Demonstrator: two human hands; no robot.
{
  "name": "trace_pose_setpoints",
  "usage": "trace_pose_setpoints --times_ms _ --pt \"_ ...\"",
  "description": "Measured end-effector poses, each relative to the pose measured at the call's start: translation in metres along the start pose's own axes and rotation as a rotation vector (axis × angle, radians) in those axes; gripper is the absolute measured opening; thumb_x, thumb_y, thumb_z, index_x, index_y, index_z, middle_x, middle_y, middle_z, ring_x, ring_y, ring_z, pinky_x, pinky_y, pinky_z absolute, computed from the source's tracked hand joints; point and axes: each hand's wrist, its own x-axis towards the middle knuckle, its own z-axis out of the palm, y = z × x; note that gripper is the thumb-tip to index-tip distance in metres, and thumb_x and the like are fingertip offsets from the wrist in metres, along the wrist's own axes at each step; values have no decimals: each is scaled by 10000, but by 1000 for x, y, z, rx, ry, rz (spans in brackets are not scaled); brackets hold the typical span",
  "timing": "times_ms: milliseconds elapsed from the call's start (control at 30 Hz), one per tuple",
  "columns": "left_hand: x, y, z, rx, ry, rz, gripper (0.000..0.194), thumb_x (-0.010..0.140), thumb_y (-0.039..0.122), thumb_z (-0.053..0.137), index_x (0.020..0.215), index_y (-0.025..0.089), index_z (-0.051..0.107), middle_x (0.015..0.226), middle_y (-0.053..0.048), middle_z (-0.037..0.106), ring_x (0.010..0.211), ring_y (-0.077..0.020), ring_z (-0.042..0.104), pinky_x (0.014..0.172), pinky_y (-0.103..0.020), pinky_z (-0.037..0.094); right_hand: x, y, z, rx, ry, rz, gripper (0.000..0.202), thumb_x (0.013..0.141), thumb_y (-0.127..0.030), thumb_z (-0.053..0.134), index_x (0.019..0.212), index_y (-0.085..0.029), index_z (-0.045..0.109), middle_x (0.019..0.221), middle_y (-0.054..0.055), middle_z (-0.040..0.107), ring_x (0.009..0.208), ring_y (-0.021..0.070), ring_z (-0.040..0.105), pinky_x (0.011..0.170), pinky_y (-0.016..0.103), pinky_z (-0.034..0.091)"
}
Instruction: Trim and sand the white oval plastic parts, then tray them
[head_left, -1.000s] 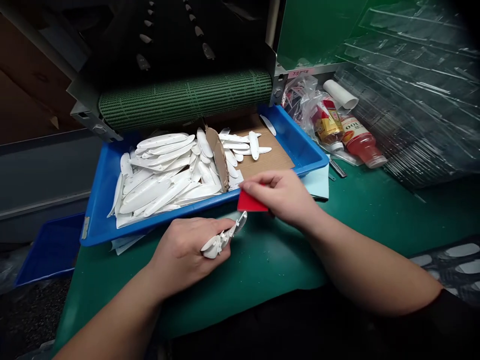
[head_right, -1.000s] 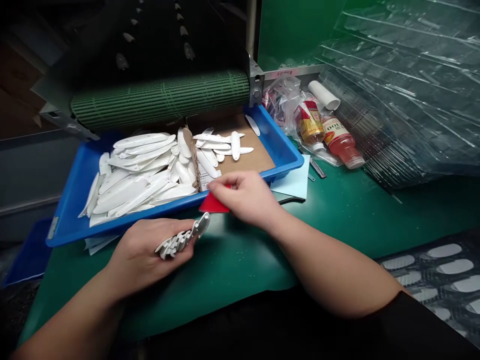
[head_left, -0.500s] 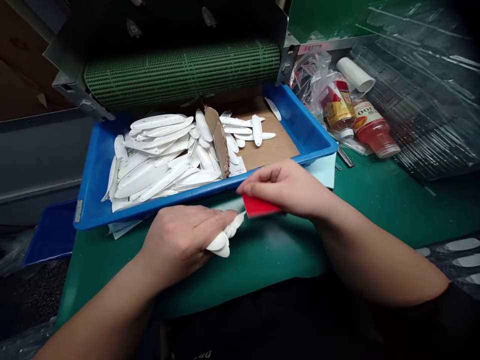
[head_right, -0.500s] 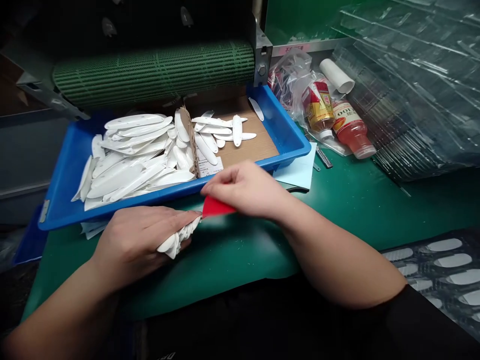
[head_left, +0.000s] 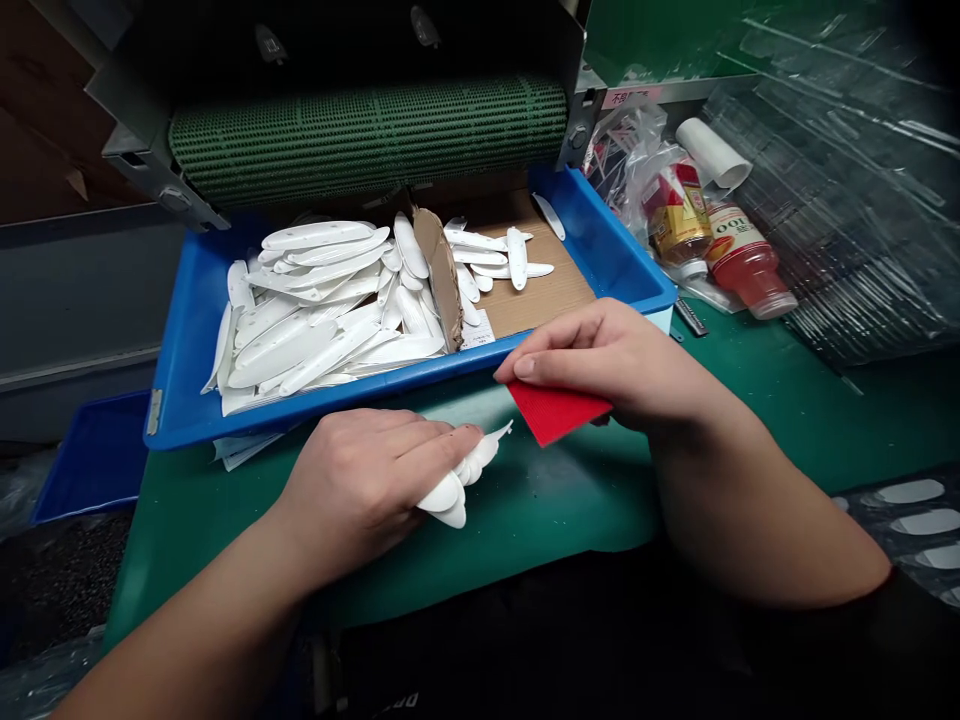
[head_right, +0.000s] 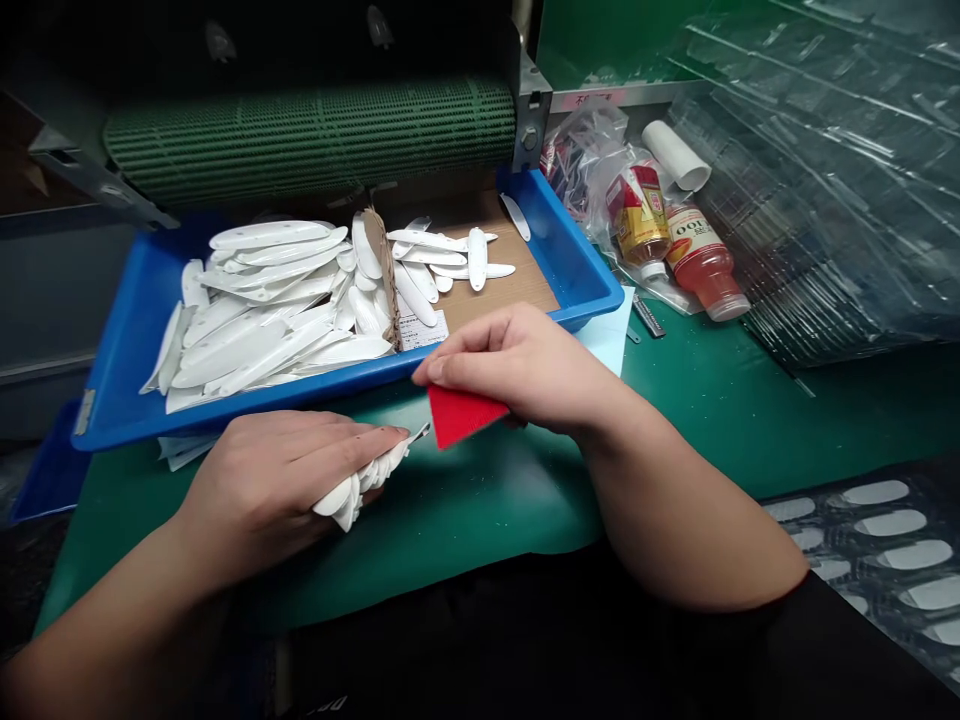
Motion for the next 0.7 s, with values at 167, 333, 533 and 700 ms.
trace_pose_setpoints --times_ms 167,333,533,700 --pt "0 1 -1 11 -24 18 214 987 183 612 1145 247 740 965 -24 839 793 -188 797 727 -279 604 3 3 -4 -257 -141 21 202 857 -356 747 880 -195 867 696 24 725 540 118 561 467 220 378" --pt "-1 -1 -5 -95 -3 -75 244 939 160 689 1180 199 700 952 -28 823 833 -192 785 736 -293 572 10 8 -14 -527 -148 23 187 893 -320 713 831 -216 855 684 10 725 544 124 579 465 228 386" --pt "-1 -5 -1 -185 -45 -317 260 872 108 662 1102 211 723 944 12 808 774 -146 742 684 -259 534 4 8 10 -50 69 -23 457 906 -613 714 962 -175 833 631 26 664 469 109 485 394 219 352" --pt "-2 -3 6 -171 2 -190 243 866 114 655 1079 203 733 822 19 779 703 -150 726 660 -278 526 6 8 12 75 -108 -5 440 830 -571 816 1022 -176 834 789 65 741 599 123 587 486 211 413"
